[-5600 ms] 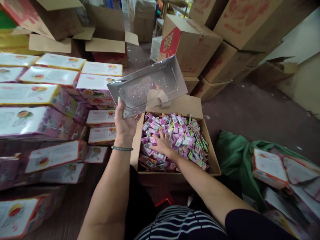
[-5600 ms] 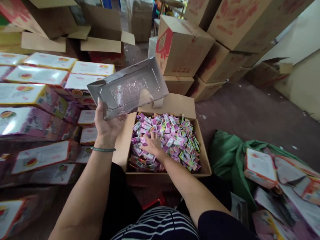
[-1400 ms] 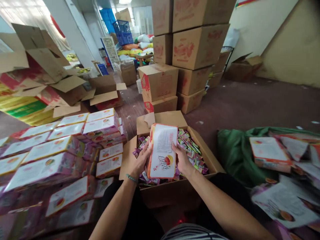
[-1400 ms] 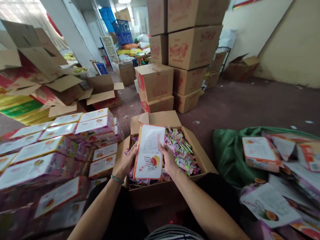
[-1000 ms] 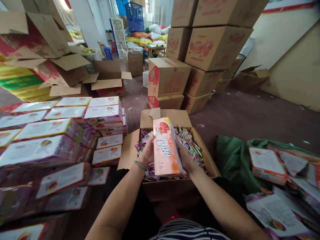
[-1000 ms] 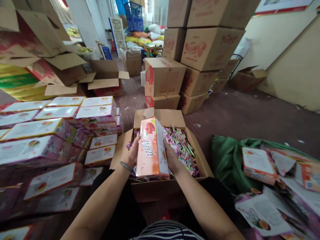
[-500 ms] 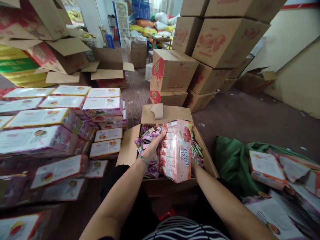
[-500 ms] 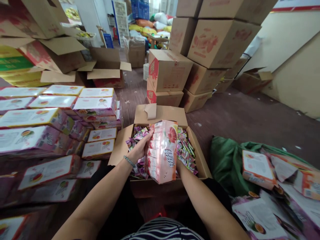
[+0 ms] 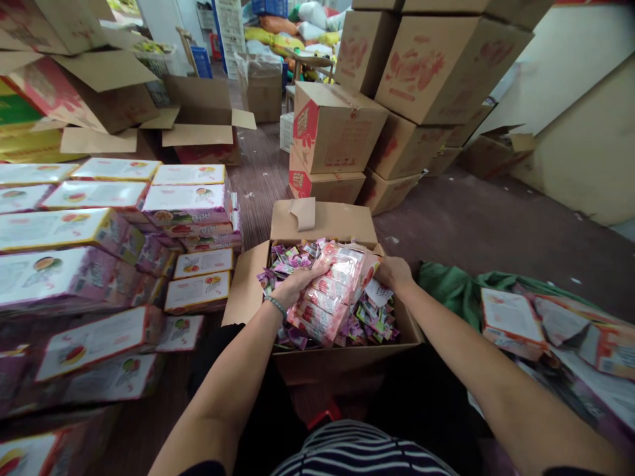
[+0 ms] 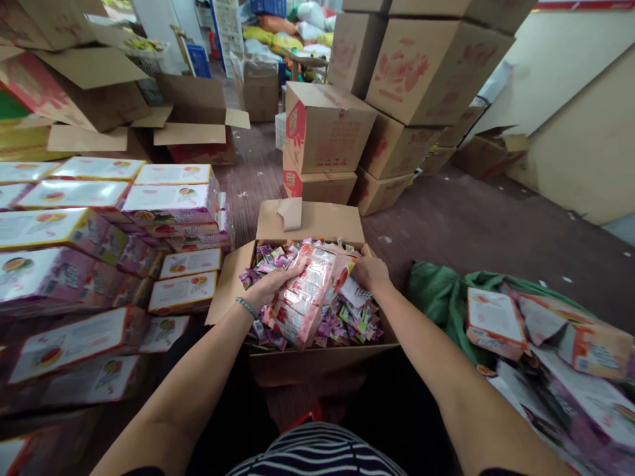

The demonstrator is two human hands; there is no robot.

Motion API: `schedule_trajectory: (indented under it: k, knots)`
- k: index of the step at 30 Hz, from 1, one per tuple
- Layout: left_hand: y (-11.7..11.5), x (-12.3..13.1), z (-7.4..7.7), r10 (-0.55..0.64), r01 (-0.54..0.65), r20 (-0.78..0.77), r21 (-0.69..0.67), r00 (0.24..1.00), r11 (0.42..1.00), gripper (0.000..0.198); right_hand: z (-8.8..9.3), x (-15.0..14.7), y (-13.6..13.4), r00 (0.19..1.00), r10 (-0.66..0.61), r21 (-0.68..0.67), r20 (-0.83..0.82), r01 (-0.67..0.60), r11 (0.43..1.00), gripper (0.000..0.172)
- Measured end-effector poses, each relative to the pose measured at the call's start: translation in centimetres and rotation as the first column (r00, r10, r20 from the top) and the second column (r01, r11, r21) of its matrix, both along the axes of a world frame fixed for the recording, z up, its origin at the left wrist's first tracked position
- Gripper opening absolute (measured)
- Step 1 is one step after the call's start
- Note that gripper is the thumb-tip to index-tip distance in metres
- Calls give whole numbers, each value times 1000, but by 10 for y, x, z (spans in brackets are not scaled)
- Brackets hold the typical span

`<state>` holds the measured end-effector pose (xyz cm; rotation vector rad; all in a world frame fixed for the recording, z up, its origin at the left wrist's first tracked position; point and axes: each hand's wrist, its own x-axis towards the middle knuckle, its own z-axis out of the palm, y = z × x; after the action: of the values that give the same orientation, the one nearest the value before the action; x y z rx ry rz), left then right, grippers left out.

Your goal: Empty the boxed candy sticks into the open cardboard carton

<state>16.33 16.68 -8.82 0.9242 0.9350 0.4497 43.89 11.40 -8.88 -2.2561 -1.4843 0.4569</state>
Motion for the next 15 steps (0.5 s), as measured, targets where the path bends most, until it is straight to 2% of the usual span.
schedule_trajectory:
  k: [4, 7, 9, 11, 12, 14, 15]
  knots:
    - [2, 0, 0, 45, -46, 33, 25, 998, 999, 40, 15, 0, 1, 961, 42, -121, 274, -9, 993, 30]
    - [4, 2, 4, 141, -125, 178, -99, 974, 987, 49, 22, 3, 2, 937, 102, -158, 334, -51, 986, 42]
    - [4, 4, 6, 210, -153, 287, -209, 934, 966, 58, 20, 8, -5, 974, 98, -45, 205, -91, 995, 51]
    - [4, 6, 8, 276, -170, 357, -301, 892, 938, 69, 10, 8, -22, 996, 86, 193, -26, -79, 978, 65]
    - [3, 8, 7, 309, -183, 382, -332, 871, 925, 74, 4, 3, -34, 980, 100, 320, -170, -41, 947, 74]
    - [-1, 14, 5, 377, -233, 403, -361, 834, 903, 82, -12, -20, -61, 868, 175, 483, -465, 83, 872, 91]
    - [-4, 17, 3, 409, -269, 399, -362, 820, 893, 84, -20, -37, -74, 779, 223, 494, -586, 126, 860, 97]
